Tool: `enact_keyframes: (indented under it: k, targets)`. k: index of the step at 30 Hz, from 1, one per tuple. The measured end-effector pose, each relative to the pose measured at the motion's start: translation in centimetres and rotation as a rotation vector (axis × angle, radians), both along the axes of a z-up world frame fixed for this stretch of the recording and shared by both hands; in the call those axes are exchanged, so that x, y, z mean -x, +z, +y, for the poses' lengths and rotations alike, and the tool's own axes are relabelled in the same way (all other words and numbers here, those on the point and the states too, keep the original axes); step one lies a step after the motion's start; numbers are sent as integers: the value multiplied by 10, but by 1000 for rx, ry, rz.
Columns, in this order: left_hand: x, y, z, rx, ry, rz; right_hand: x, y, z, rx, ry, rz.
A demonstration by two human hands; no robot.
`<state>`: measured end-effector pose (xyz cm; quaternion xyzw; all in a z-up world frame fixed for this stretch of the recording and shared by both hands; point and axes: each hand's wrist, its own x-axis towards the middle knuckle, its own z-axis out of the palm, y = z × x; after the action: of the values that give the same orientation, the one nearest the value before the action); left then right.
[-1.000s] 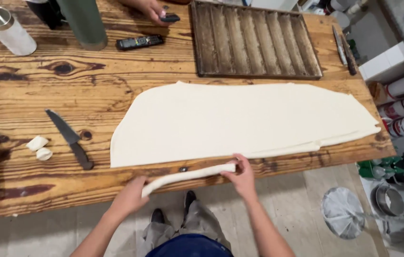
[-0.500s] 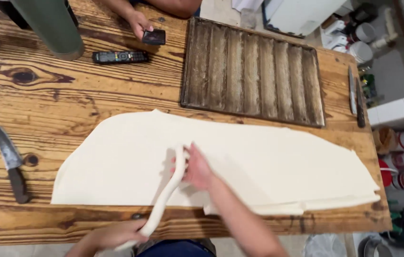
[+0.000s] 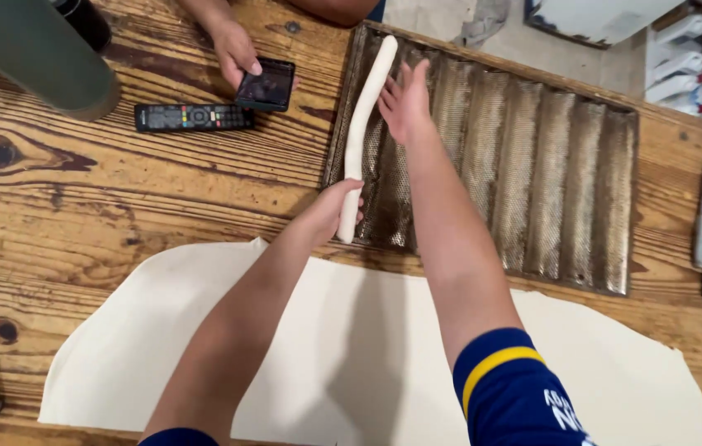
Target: Shaping dough into long strips and placing them on a baking tray
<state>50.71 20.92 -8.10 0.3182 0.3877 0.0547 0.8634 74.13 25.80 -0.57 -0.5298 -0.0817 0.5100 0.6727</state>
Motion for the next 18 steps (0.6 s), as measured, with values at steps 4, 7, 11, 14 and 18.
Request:
enact_keyframes:
  k: [4,7,11,14,18]
  targets:
    - [7,38,-12,10,49,17,60,0,-34,-65,-176,-8]
    - [34,87,-22,-377,107,-78,133,37,-83,-119,-118,-189]
    - [33,78,-37,-421,106,-188,197,50,-120,-44,-218,-106]
    - [27,75,-34,-400,215,-318,201,41,-115,-101,-320,-105]
    - [24,43,-35,-397,261,-392,207,34,-113,-172,-401,-82]
